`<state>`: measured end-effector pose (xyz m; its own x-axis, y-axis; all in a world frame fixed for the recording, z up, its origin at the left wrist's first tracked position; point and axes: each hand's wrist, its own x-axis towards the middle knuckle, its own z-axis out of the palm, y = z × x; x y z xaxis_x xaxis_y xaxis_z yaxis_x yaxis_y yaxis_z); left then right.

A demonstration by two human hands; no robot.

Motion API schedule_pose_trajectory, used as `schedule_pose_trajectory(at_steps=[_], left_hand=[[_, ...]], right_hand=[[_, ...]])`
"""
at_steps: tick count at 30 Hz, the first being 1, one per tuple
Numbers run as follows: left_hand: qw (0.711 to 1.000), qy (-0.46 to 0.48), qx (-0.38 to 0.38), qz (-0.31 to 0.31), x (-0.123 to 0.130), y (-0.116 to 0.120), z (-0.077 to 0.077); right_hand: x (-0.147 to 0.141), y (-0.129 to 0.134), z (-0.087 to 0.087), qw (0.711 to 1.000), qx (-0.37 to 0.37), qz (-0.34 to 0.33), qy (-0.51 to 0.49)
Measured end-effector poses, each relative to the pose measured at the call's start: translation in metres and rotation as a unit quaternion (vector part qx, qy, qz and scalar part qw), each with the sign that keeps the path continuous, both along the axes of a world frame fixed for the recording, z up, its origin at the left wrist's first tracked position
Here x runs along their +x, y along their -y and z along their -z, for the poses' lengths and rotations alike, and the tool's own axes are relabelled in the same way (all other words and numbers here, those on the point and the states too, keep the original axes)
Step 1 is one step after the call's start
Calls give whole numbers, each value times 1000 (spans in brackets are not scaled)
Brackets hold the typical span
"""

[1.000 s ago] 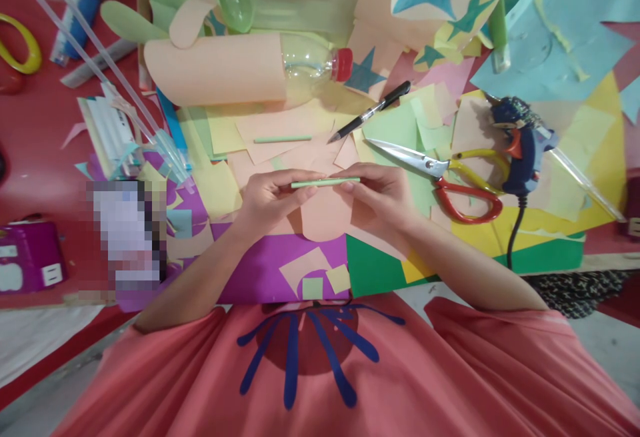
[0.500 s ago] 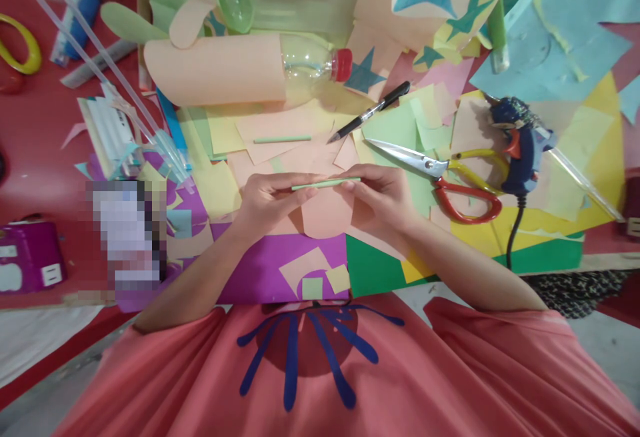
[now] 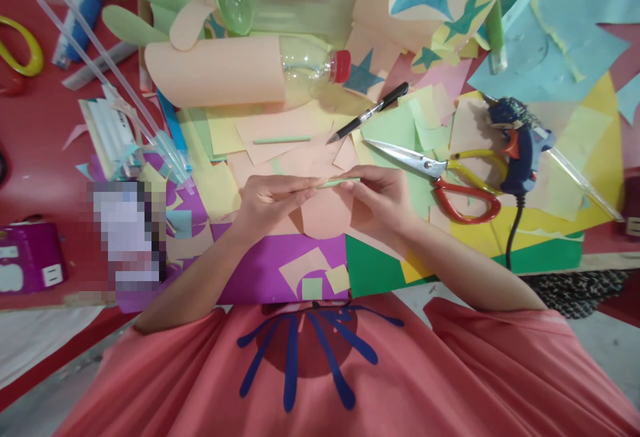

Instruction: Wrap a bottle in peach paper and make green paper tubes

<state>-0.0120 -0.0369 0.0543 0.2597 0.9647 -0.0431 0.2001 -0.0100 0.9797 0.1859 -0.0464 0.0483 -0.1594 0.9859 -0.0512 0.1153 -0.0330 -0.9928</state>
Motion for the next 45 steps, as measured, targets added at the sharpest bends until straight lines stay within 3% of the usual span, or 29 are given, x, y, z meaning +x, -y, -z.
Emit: schedule_pose_trajectory(at_steps=[10,22,26,29,34,38,45], left_hand=[[999,25,27,10,-1,0,3],[998,38,-40,-9,2,-3,1],[994,85,-64,-36,0,-8,2],[989,108,-53,-85,-2,-13,3],[985,53,-34,-158,-5,-17,6],[986,31,-10,-165,-5,-15,5],[984,73,74,-147,-14,-17,13]], right_hand=[[-1,1,0,1000,-8,0,-10],[1,-3,0,999,-35,24,-30],[4,-5,1,999,-25,30,-18],[5,-5,3,998,-11,52,-24],[4,-5,3,998,-4,50,-29],[4,-5,3,999,-19,46,-23],[5,-6,4,999,-15,40,-20]])
